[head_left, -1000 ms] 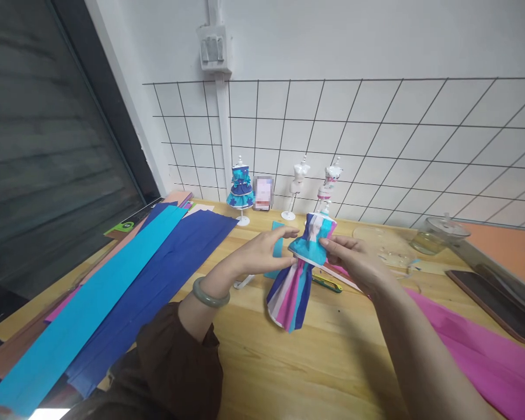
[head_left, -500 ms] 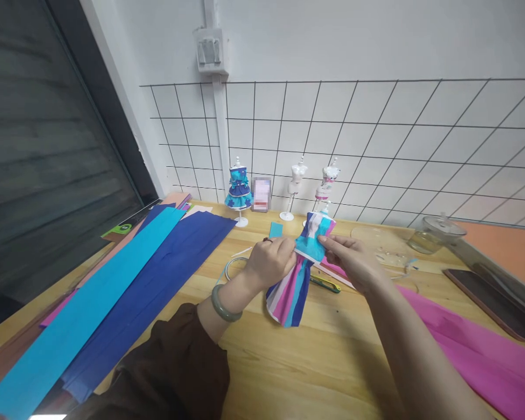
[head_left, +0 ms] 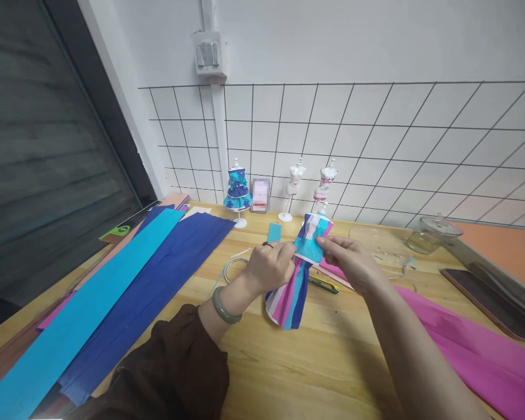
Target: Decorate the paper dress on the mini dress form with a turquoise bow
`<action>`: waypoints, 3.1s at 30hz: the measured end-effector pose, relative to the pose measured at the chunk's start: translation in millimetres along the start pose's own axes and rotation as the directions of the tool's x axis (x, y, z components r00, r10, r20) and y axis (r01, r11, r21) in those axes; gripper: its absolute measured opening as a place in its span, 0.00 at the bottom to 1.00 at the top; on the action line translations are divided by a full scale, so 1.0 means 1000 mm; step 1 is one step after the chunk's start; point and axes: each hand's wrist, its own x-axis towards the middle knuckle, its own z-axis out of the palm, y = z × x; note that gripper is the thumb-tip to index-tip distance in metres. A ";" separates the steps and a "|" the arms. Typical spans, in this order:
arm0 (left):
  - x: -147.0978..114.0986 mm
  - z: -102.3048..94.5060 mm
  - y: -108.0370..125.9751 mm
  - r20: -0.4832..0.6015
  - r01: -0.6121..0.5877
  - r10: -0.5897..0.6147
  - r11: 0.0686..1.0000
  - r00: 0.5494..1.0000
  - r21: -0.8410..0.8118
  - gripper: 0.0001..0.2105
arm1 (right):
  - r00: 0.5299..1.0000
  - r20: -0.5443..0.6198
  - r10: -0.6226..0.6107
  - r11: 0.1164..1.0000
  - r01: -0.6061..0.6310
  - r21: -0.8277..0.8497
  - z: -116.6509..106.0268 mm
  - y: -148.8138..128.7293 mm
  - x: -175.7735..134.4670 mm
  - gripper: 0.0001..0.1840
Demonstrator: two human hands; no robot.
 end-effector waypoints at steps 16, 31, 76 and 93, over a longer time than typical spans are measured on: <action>0.022 -0.041 0.028 0.138 0.284 -0.253 0.910 0.957 -0.301 0.17 | 0.998 0.002 -0.070 0.996 0.070 -0.055 0.021 -0.014 -0.015 0.20; 0.027 -0.060 0.011 0.371 0.471 -0.300 0.670 0.879 -0.574 0.20 | 0.987 0.154 -0.051 0.997 0.042 0.062 0.026 -0.018 -0.022 0.18; 0.027 -0.056 -0.006 0.443 0.459 -0.143 0.427 0.885 -0.779 0.17 | 0.963 0.264 -0.047 0.999 0.048 0.003 0.004 -0.026 -0.024 0.19; 0.029 -0.063 -0.002 0.458 0.405 -0.015 0.490 0.889 -0.772 0.20 | 1.000 -0.013 0.027 0.985 -0.029 -0.171 -0.033 -0.001 -0.057 0.27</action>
